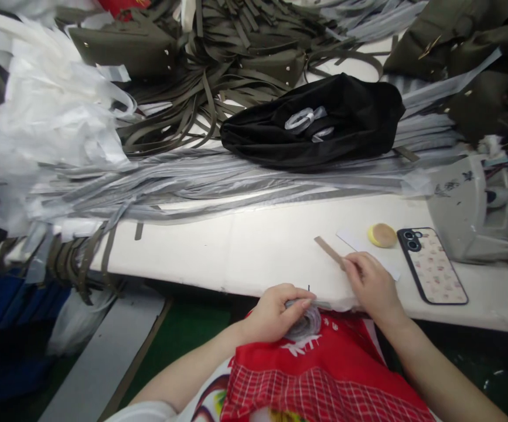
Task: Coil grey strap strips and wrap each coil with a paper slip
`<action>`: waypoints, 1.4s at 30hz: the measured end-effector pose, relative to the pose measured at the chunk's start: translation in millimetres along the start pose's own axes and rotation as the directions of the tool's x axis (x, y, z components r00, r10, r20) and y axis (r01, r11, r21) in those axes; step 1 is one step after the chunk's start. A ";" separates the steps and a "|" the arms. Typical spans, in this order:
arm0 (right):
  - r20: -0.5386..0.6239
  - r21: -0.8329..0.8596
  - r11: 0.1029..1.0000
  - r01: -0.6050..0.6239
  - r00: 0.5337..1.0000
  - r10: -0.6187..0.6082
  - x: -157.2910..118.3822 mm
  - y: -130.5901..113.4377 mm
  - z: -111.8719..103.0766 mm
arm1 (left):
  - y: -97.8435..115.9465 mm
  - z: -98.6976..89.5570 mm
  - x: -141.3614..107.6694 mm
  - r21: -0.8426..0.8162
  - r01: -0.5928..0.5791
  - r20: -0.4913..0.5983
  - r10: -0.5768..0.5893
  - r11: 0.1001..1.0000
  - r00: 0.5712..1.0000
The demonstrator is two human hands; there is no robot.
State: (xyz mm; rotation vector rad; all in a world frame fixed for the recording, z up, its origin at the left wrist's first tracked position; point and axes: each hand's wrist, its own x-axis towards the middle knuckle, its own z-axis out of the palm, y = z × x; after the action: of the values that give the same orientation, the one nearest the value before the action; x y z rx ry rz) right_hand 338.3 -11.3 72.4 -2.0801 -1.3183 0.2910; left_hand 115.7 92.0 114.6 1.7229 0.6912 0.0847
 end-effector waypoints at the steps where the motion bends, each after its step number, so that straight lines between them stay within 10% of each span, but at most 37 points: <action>1: -0.005 0.059 0.995 -0.078 0.997 0.079 -1.6 -3.1 -8.1 | -0.5 5.1 1.7 -0.048 0.058 -0.047 -0.061 0.997 0.997; 4: 0.129 0.188 0.957 -0.221 0.972 0.199 -10.9 -16.0 -37.8 | -1.6 19.0 9.6 -0.209 0.234 -0.098 -0.258 0.950 0.961; 9: 0.364 0.257 0.956 -0.144 0.930 0.042 -34.3 -29.4 -67.8 | -3.2 34.4 19.7 -0.234 0.296 0.024 -0.299 0.926 0.954; 21: 0.387 -0.068 0.982 0.174 0.912 -0.135 -62.2 -53.4 -87.3 | 0.6 38.3 25.4 -0.276 0.295 0.243 -0.230 0.915 0.942; 29: 0.524 -0.244 0.782 0.574 0.756 -0.392 -57.4 -90.3 -68.0 | 1.3 38.6 28.3 -0.119 0.236 0.281 -0.196 0.964 0.939; 42: 0.642 -0.343 0.844 0.412 0.759 -0.109 -49.4 -107.6 -43.3 | 3.6 29.6 20.8 -0.159 0.198 0.300 -0.144 0.967 0.943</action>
State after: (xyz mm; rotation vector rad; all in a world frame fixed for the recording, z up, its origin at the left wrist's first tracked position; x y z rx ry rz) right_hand 258.7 -41.2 165.5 -2.2212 -2.2509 0.5938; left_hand 146.3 76.0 103.4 1.4508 0.5950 -0.2129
